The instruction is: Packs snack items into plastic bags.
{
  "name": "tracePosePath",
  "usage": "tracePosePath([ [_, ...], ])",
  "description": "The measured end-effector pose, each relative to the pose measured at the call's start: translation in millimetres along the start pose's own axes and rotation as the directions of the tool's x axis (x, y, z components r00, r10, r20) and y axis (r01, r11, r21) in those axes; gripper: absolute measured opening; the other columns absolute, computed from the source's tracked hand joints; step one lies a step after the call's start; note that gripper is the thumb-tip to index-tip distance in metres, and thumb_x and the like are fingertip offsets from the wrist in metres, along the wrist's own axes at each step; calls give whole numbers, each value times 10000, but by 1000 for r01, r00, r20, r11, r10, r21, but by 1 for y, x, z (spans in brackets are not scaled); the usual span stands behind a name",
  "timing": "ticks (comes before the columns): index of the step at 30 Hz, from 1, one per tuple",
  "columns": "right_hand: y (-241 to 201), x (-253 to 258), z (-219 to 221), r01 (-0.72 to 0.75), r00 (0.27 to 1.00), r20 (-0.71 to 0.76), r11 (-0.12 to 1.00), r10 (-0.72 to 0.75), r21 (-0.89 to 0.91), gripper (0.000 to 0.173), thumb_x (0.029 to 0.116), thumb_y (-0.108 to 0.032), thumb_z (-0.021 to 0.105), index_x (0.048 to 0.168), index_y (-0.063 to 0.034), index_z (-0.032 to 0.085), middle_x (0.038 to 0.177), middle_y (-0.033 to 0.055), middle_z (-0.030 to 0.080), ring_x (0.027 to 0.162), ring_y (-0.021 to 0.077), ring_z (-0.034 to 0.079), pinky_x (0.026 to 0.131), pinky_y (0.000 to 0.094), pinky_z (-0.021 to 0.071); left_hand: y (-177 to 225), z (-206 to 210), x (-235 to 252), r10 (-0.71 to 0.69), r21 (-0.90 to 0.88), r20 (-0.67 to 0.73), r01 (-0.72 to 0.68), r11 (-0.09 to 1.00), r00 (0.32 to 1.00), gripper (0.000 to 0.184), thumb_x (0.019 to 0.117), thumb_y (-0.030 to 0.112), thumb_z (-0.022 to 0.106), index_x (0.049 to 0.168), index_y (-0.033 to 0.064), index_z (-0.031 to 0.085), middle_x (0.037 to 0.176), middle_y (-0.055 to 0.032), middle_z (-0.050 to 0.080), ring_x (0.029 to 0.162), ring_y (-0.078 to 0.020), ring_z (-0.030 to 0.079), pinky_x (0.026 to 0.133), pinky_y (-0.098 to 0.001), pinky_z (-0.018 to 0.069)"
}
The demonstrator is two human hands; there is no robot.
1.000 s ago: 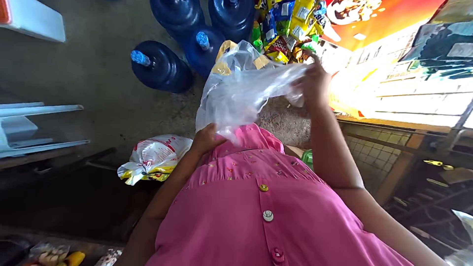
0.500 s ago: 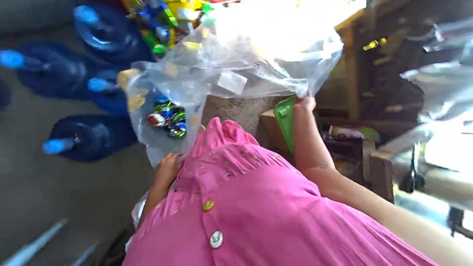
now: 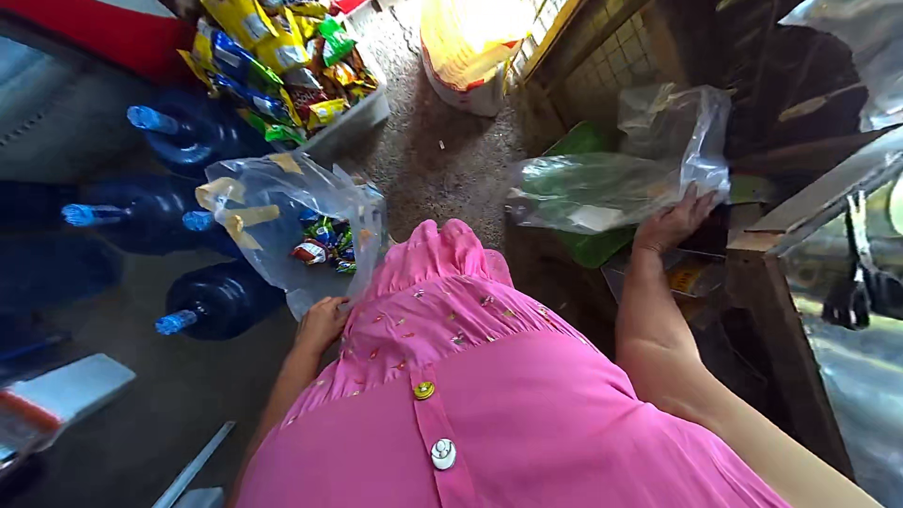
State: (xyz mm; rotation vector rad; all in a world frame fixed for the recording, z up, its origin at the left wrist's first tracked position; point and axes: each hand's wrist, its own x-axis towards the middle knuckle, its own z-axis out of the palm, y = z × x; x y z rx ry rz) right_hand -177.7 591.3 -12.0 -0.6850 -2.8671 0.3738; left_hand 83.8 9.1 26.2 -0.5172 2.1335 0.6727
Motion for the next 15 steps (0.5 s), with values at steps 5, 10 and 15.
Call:
tracePosePath([
  [5, 8, 18, 23, -133, 721, 620, 940, 309, -314, 617, 1013, -318, 615, 1479, 57, 466, 1496, 376, 434, 1405, 549, 405, 1096, 730, 333, 10, 2, 6, -21, -20, 2, 21, 1000, 1000, 340, 1043, 212, 594, 1297, -2, 667, 1192, -288, 661, 1142, -456, 630, 1005, -634, 458],
  [10, -77, -5, 45, -74, 732, 669, 991, 129, -110, 470, 1047, -246, 514, 1427, 29, 540, 1377, 354, 559, 1297, 530, 528, 1045, 705, 401, 4, 15, 6, -10, -19, -79, 8, 1000, 997, 313, 1018, 234, 630, 1264, 59, 709, 1155, -225, 690, 1140, -394, 641, 1051, -601, 429],
  [15, -206, -85, 108, 179, 365, 886, 956, -285, 233, 430, 1061, -228, 553, 1405, 30, 549, 1330, 292, 623, 1215, 452, 620, 1039, 623, 474, -10, 31, 1, -76, -156, -585, -20, 987, 808, 352, 984, 441, 628, 1097, 157, 803, 1359, -217, 619, 1413, -487, 400, 1187, -742, 68],
])
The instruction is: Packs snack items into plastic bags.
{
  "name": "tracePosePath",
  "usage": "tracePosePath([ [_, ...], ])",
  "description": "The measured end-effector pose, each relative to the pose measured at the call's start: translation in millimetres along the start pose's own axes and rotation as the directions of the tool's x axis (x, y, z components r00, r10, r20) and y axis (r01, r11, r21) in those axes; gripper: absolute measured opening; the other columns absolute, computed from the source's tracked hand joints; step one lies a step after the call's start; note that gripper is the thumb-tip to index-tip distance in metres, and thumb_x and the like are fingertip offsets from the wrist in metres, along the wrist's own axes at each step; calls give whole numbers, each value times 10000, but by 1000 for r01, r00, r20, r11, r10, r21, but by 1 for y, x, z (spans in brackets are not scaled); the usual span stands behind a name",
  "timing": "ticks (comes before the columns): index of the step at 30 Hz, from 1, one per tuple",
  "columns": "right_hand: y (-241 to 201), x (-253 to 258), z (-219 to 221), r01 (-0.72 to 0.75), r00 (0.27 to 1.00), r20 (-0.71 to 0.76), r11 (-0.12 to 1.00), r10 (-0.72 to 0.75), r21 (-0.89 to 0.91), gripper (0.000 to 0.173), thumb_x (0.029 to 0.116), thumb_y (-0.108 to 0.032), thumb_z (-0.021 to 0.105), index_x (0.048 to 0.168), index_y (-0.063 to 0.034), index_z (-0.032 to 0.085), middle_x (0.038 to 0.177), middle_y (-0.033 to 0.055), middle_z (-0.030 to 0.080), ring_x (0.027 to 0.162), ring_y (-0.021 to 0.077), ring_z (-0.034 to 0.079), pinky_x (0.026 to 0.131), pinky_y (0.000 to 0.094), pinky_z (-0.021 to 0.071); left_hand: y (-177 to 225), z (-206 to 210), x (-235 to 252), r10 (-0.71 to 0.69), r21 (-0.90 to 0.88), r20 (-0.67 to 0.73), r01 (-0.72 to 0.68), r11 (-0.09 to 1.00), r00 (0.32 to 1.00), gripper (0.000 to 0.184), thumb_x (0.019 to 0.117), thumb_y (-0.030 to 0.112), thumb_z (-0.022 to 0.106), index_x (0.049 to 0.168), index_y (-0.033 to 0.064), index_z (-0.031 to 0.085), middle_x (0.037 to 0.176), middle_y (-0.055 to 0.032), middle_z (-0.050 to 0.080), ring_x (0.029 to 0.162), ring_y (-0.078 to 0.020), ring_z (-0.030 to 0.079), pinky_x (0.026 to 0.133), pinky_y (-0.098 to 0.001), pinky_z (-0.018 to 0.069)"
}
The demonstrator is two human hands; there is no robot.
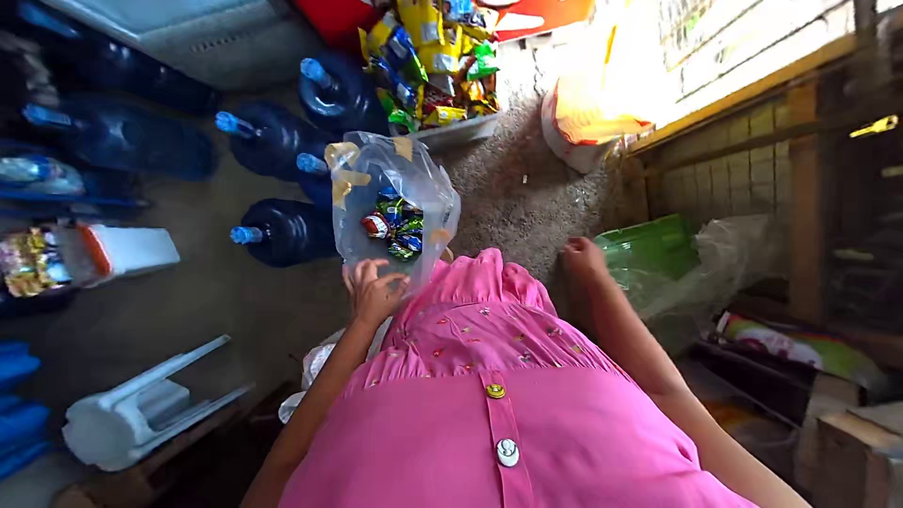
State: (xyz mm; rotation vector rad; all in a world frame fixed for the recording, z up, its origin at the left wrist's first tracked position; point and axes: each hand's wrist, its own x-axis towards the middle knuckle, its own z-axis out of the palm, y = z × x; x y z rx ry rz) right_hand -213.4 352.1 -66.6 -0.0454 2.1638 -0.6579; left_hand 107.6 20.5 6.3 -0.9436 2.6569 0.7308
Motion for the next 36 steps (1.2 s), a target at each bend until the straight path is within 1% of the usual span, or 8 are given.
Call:
tracePosePath([
  [4, -112, 21, 87, 351, 919, 218, 933, -327, -82, 529, 1011, -271, 650, 1454, -12, 523, 1525, 302, 430, 1311, 438, 543, 1062, 552, 481, -23, -8, 1, -399, -183, -246, 362, 914, 883, 325, 991, 376, 635, 1170, 146, 780, 1603, -296, 330, 1482, -581, 195, 1148, -768, 125],
  [9, -206, 44, 163, 320, 935, 187, 944, -302, -77, 1067, 897, -435, 769, 1620, 22, 131, 1626, 358, 209, 1468, 495, 345, 1163, 582, 377, -76, 14, 5, -646, -336, 137, 649, 683, 751, 522, 929, 323, 764, 1389, 111, 640, 1652, -353, 76, 1505, -555, 171, 1182, -661, 255],
  [12, -227, 74, 186, 79, 954, 296, 989, -39, -124, 880, 950, -298, 735, 1587, 21, 218, 1357, 323, 576, 1184, 433, 631, 991, 565, 522, -91, 20, 10, -644, -322, 319, 719, 616, 695, 646, 919, 62, 724, 1514, 35, 472, 1560, -413, 270, 1406, -571, 372, 1119, -662, 376],
  [15, -246, 95, 193, 76, 908, 418, 983, -1, -165, 349, 1079, -186, 503, 1345, 24, 586, 1091, 194, 700, 880, 242, 693, 824, 418, 566, -94, -5, 25, -663, -379, 243, 699, 606, 708, 668, 919, -30, 638, 1542, -22, 395, 1538, -384, 350, 1396, -552, 404, 1121, -657, 380],
  [23, -259, 134, 183, 12, 931, 353, 954, 99, -298, 518, 967, -463, 685, 1286, -55, 694, 1560, 248, 441, 1512, 484, 238, 1179, 720, 155, -109, -74, 83, -549, -583, 58, 475, 659, 834, 782, 882, -99, 586, 1596, 3, 283, 1681, -211, 202, 1371, -388, 496, 958, -511, 539],
  [27, -257, 148, 191, -117, 913, 366, 977, 177, -180, 384, 944, -108, 714, 1312, -17, 652, 1296, 208, 650, 1168, 308, 632, 997, 486, 516, -112, -77, 97, -536, -657, 41, 427, 622, 843, 782, 882, -98, 573, 1600, 31, 292, 1678, -181, 230, 1220, -314, 600, 814, -430, 583],
  [31, -312, 142, 154, 122, 935, 325, 990, -140, 73, 269, 957, 10, 630, 1220, 43, 676, 1177, 175, 707, 995, 191, 687, 908, 377, 561, -86, -104, 105, -549, -763, -39, 329, 556, 835, 804, 860, -87, 572, 1604, 51, 301, 1676, -159, 259, 1325, -264, 561, 893, -406, 591],
  [36, -380, 143, 80, 484, 867, 166, 873, -470, -57, 251, 919, -11, 642, 1158, -4, 719, 1241, 218, 644, 1089, 264, 652, 926, 421, 548, -44, -139, 127, -592, -800, -108, 284, 529, 799, 796, 849, -34, 574, 1596, 107, 338, 1677, -82, 267, 750, -52, 546, 555, -230, 452],
])
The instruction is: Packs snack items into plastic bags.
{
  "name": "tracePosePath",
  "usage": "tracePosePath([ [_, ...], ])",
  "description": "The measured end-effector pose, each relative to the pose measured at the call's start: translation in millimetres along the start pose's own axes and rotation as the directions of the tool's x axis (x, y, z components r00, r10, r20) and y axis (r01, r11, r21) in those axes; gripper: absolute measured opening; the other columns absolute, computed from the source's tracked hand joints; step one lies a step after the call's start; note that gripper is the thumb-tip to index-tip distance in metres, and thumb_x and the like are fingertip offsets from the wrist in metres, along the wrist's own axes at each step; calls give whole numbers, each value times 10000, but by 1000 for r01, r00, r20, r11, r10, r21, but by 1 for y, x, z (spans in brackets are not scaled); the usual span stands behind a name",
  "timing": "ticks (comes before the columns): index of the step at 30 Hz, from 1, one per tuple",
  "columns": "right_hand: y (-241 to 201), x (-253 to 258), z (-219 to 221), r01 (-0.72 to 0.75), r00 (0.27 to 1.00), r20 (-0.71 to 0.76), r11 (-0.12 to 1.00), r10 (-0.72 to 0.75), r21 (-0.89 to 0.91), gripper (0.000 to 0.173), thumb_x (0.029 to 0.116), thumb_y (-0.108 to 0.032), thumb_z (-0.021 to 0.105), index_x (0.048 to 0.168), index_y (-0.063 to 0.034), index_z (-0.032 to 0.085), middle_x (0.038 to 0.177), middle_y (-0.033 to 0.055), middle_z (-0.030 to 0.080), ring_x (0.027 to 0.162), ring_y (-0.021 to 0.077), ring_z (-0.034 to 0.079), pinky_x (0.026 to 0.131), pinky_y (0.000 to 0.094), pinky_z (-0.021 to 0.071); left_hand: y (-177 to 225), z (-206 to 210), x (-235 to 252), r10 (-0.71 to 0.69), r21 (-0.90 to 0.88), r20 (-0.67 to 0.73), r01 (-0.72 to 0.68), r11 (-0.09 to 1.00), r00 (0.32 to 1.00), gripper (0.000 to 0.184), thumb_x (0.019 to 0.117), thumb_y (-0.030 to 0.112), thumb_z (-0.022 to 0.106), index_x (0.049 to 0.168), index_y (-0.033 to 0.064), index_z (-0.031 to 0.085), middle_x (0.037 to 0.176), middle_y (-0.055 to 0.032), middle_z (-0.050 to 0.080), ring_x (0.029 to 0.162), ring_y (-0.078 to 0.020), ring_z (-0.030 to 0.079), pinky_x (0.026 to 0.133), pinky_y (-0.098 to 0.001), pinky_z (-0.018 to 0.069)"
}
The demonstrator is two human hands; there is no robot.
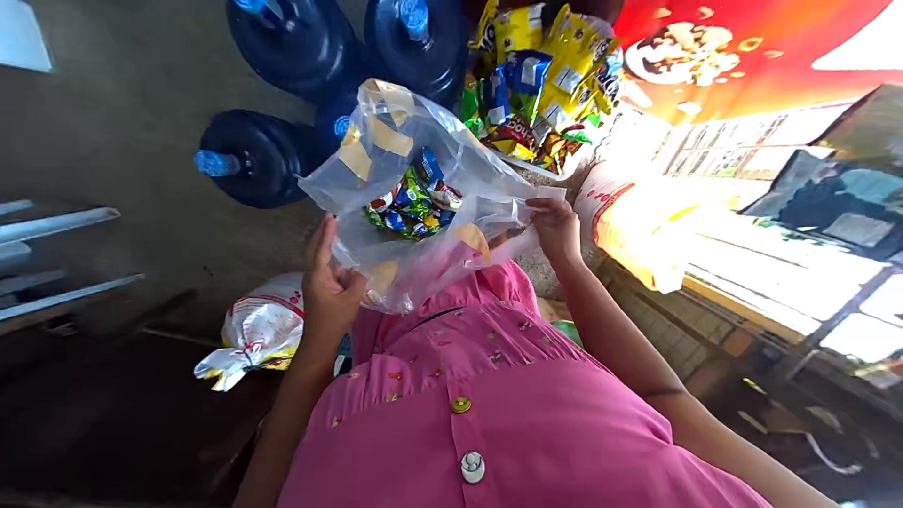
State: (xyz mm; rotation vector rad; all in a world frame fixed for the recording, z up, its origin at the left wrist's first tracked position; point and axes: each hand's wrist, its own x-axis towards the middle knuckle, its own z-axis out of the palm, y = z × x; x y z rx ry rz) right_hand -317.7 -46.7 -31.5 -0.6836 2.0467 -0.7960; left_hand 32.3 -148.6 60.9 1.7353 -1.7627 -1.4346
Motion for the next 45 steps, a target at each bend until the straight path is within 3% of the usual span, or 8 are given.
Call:
tracePosePath([
  [5, 15, 102, -44, 61, 990, -113, 981, -83, -184, 574, 884, -194, 706, 1364, 71, 535, 1523, 347, 373, 1361, 452, 463, 1074, 506, 468, 18, 42, 11, -138, 31, -115, 143, 989, 984, 808, 855, -46, 570, 1607, 92, 308, 1686, -133, 230, 1089, -185, 642, 759, -324, 577],
  [9, -1, 209, -59, 60, 994, -66, 921, -92, -386, 534, 906, -347, 714, 1332, -37, 627, 1593, 319, 312, 1427, 520, 357, 1119, 624, 380, 32, 72, 21, -168, 65, -192, 183, 981, 967, 799, 864, -28, 567, 1608, 99, 305, 1658, -164, 269, 916, -144, 625, 672, -285, 534],
  [17, -6, 300, -3, -117, 974, 122, 883, 192, -455, 684, 944, -466, 682, 1468, -67, 500, 1423, 248, 561, 1240, 452, 592, 942, 688, 477, 43, 95, 21, -232, 135, -241, 270, 953, 942, 778, 888, 38, 568, 1614, 115, 299, 1637, -170, 307, 731, -89, 536, 578, -262, 456],
  [24, -14, 272, -23, 158, 987, 67, 911, -143, -381, 318, 1055, -220, 480, 1205, -2, 655, 1192, 201, 680, 1083, 348, 678, 908, 556, 532, 40, 102, 31, -225, 73, -214, 246, 967, 950, 790, 878, 6, 575, 1612, 149, 319, 1671, -112, 254, 660, -44, 498, 524, -238, 437],
  [32, -36, 123, -61, 759, 644, 339, 627, -686, -174, 354, 939, -333, 643, 1051, -4, 713, 1025, 147, 751, 930, 288, 723, 795, 477, 560, 42, 104, 44, -208, 74, -174, 223, 972, 962, 798, 883, 11, 572, 1620, 147, 299, 1615, -147, 329, 636, -44, 491, 536, -228, 440],
  [37, -11, 233, -76, 166, 976, -95, 948, -198, -271, 809, 880, -424, 760, 1445, 74, 466, 1467, 361, 442, 1361, 487, 449, 1124, 560, 401, 45, 109, 46, -194, 82, -160, 209, 974, 968, 778, 889, 20, 559, 1616, 128, 303, 1611, -157, 330, 628, -35, 473, 522, -211, 418],
  [41, 29, 337, -73, -228, 938, -280, 973, 206, -48, 1057, 729, -583, 847, 1564, -129, 385, 1647, 348, 112, 1463, 518, 287, 1122, 557, 400, 46, 112, 48, -217, 138, -123, 233, 963, 968, 775, 894, 41, 559, 1618, 121, 295, 1607, -175, 338, 638, -44, 487, 522, -227, 428],
  [45, 44, 369, -55, -261, 950, -190, 964, 247, -54, 850, 765, -402, 877, 1467, -105, 500, 1601, 337, 255, 1429, 464, 374, 1085, 498, 454, 44, 116, 48, -218, 177, -90, 231, 957, 972, 746, 900, 45, 552, 1607, 112, 322, 1630, -163, 325, 633, -56, 473, 520, -244, 417],
])
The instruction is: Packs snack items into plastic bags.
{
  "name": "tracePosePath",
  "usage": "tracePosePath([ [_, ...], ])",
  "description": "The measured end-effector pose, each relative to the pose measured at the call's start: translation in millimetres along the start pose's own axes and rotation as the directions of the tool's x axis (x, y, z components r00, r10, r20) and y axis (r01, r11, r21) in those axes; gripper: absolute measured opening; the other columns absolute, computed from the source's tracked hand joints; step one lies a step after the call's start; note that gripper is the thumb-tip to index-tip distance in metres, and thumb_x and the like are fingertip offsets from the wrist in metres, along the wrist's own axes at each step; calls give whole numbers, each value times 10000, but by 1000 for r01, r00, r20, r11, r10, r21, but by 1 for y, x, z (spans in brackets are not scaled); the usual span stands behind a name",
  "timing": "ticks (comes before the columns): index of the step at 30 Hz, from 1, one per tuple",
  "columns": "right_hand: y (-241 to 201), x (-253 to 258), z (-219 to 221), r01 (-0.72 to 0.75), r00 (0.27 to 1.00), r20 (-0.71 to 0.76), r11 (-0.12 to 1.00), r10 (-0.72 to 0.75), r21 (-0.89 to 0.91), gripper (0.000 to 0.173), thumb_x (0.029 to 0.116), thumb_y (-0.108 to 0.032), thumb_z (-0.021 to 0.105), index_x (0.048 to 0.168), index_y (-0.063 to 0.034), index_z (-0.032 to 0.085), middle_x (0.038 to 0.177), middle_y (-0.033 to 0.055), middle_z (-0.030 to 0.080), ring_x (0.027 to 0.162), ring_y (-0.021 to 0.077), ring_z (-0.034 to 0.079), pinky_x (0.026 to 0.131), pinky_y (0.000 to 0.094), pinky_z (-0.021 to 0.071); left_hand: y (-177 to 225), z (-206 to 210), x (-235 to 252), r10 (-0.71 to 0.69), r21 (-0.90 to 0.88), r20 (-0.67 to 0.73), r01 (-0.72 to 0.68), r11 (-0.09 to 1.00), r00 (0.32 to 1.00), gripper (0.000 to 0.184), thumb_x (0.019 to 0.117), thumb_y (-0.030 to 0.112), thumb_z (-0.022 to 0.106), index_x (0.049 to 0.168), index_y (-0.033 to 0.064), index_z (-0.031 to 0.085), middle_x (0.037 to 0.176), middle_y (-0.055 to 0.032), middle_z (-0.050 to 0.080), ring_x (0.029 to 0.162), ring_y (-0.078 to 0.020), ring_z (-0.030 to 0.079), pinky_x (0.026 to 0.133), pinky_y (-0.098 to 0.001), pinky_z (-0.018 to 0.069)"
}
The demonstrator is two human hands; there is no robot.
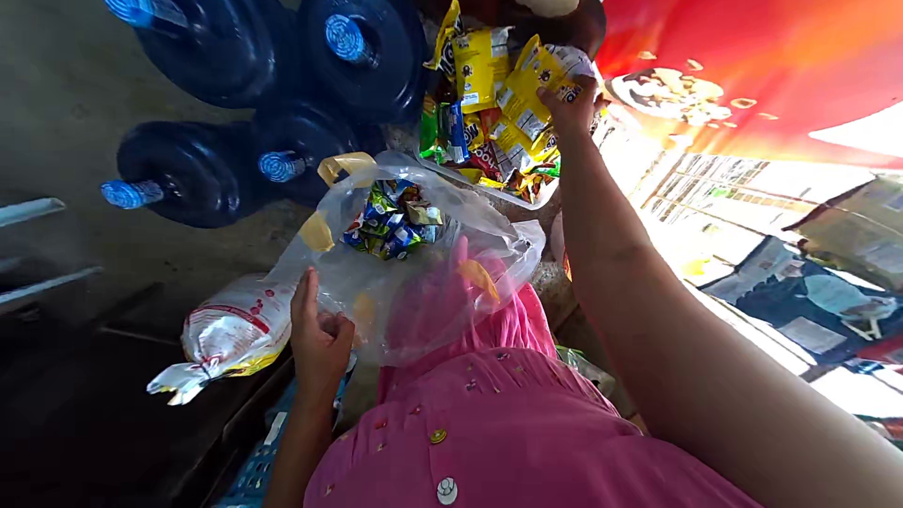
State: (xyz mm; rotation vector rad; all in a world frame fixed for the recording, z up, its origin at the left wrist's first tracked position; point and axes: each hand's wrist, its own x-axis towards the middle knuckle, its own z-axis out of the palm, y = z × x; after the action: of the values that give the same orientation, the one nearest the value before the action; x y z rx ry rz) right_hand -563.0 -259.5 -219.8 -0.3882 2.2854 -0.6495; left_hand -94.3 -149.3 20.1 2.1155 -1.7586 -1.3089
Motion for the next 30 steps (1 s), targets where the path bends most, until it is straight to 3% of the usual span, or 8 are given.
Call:
tracePosePath([
  [6, 7, -2, -3, -56, 997, -62, 996, 52, -66, 503, 876, -296, 796, 1284, -33, 664, 1279, 229, 652, 1240, 367, 593, 1042, 520, 466, 3, 1, 9, 22, -22, -8, -22, 1000, 1000, 743, 904, 45, 547, 1608, 126, 324, 1618, -152, 338, 605, -28, 438, 502, -215, 391],
  [9, 11, -14, -21, -15, 999, -29, 1000, 15, 24, 413, 913, -271, 762, 1228, -15, 687, 1205, 197, 680, 1133, 305, 642, 975, 490, 508, 1, 2, 13, 33, -47, 4, -33, 998, 999, 752, 899, 34, 544, 1611, 132, 322, 1626, -140, 325, 606, -26, 424, 500, -217, 383],
  [13, -3, -72, -51, 272, 962, -43, 922, -271, 276, 299, 909, -224, 753, 1084, 1, 663, 964, 62, 679, 852, 117, 651, 784, 316, 564, 3, 0, 18, 48, -84, 23, -46, 995, 999, 785, 877, -24, 565, 1608, 142, 331, 1649, -116, 297, 617, -33, 447, 505, -228, 405],
  [18, -10, -229, -67, 799, 602, -37, 600, -798, 46, 112, 914, -75, 735, 964, 1, 669, 1070, 168, 675, 1058, 238, 645, 912, 365, 546, 3, -2, 21, 53, -120, 29, -49, 992, 998, 798, 864, -42, 575, 1603, 146, 342, 1652, -99, 295, 593, -17, 420, 486, -210, 386],
  [21, 27, -279, -50, 883, 436, 303, 468, -847, 37, 87, 871, -117, 760, 916, -43, 751, 1002, 184, 730, 1003, 310, 708, 911, 460, 575, 2, -4, 19, 53, -132, 23, -49, 990, 998, 788, 871, -34, 572, 1602, 154, 345, 1647, -96, 303, 578, -9, 399, 482, -201, 372],
  [24, 31, -263, -31, 890, 237, 548, 405, -803, 209, 244, 864, -258, 715, 979, -47, 757, 1151, 151, 730, 1121, 328, 669, 1024, 523, 487, -5, -6, 12, 61, -114, -1, -60, 992, 998, 789, 873, -18, 566, 1607, 156, 336, 1636, -113, 319, 600, -17, 435, 496, -209, 397],
  [28, -17, -198, 6, 789, 545, 407, 612, -732, 44, 227, 933, -127, 668, 1065, 51, 723, 1194, 264, 681, 1143, 399, 652, 983, 508, 532, -10, -5, 0, 48, -112, -10, -49, 992, 999, 775, 882, -2, 562, 1605, 169, 343, 1646, -109, 310, 623, -20, 449, 497, -210, 395],
  [30, -31, -149, 45, 625, 726, 445, 773, -525, -109, 261, 966, -202, 634, 1106, -8, 738, 1439, 296, 531, 1331, 430, 520, 1099, 525, 439, -10, -3, -5, 35, -84, 6, -35, 996, 999, 760, 890, 16, 552, 1606, 158, 343, 1655, -112, 297, 661, -42, 469, 512, -231, 403],
])
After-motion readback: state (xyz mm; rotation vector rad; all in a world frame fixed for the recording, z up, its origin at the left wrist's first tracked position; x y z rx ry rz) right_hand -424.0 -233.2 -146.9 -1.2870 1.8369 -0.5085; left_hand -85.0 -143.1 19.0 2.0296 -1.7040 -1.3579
